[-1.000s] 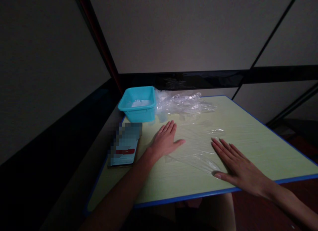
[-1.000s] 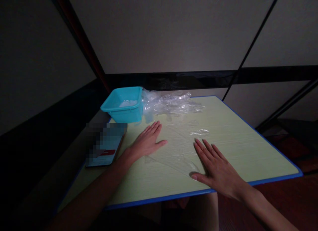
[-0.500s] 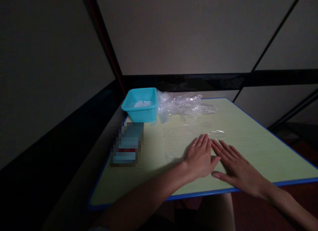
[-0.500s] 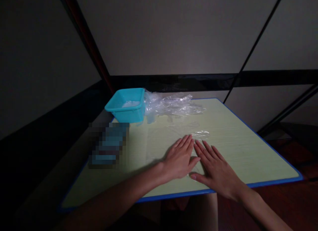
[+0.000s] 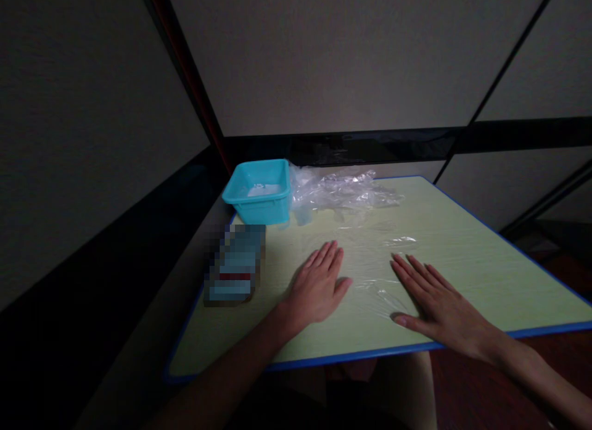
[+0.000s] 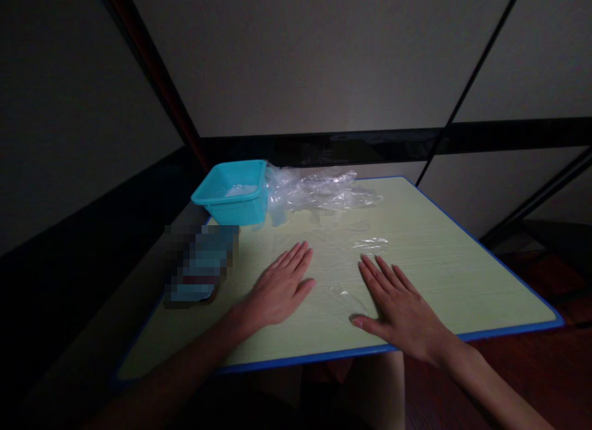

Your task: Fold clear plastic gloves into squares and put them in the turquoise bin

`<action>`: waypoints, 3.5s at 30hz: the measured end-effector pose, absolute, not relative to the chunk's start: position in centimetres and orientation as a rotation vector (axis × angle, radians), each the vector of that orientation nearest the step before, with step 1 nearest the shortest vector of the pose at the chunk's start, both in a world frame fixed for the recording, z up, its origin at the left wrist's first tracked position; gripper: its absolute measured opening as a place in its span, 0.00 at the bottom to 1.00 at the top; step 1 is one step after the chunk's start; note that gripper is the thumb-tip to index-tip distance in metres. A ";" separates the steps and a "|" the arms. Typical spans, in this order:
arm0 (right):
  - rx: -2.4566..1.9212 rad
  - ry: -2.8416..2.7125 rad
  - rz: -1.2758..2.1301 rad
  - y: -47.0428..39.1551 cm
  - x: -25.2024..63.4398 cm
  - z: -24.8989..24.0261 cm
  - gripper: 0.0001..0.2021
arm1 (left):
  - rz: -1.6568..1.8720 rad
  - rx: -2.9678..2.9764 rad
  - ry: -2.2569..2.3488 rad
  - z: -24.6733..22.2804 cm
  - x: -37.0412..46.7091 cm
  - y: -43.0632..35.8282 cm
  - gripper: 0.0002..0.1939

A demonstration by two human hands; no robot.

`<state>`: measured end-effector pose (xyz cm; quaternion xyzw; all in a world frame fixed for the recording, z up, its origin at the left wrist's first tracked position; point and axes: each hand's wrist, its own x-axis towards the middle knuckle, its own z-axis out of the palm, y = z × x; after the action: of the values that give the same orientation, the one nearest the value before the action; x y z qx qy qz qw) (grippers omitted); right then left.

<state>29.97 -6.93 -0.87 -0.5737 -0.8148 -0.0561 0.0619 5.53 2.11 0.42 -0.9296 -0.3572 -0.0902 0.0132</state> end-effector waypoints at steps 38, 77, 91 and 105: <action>-1.361 -1.860 0.464 -1.1 27.2 4.1 0.15 | -0.890 -3.019 -1.203 0.6 -0.2 -0.9 0.25; -1.520 -2.529 -0.034 -4.8 24.7 0.8 0.28 | -0.444 -2.954 -1.204 0.7 8.1 -4.4 0.27; -1.560 -2.542 -0.109 -4.5 24.8 0.3 0.27 | -0.367 -2.956 -1.237 0.9 7.6 -4.5 0.27; -1.575 -2.533 -0.130 -4.5 25.0 -0.1 0.29 | -0.310 -2.851 -1.226 0.0 2.5 -4.0 0.29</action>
<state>24.97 -4.45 -0.06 -0.5258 -0.8460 -0.0434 0.0779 2.52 -4.01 0.03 -0.9141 -0.3930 -0.0994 0.0116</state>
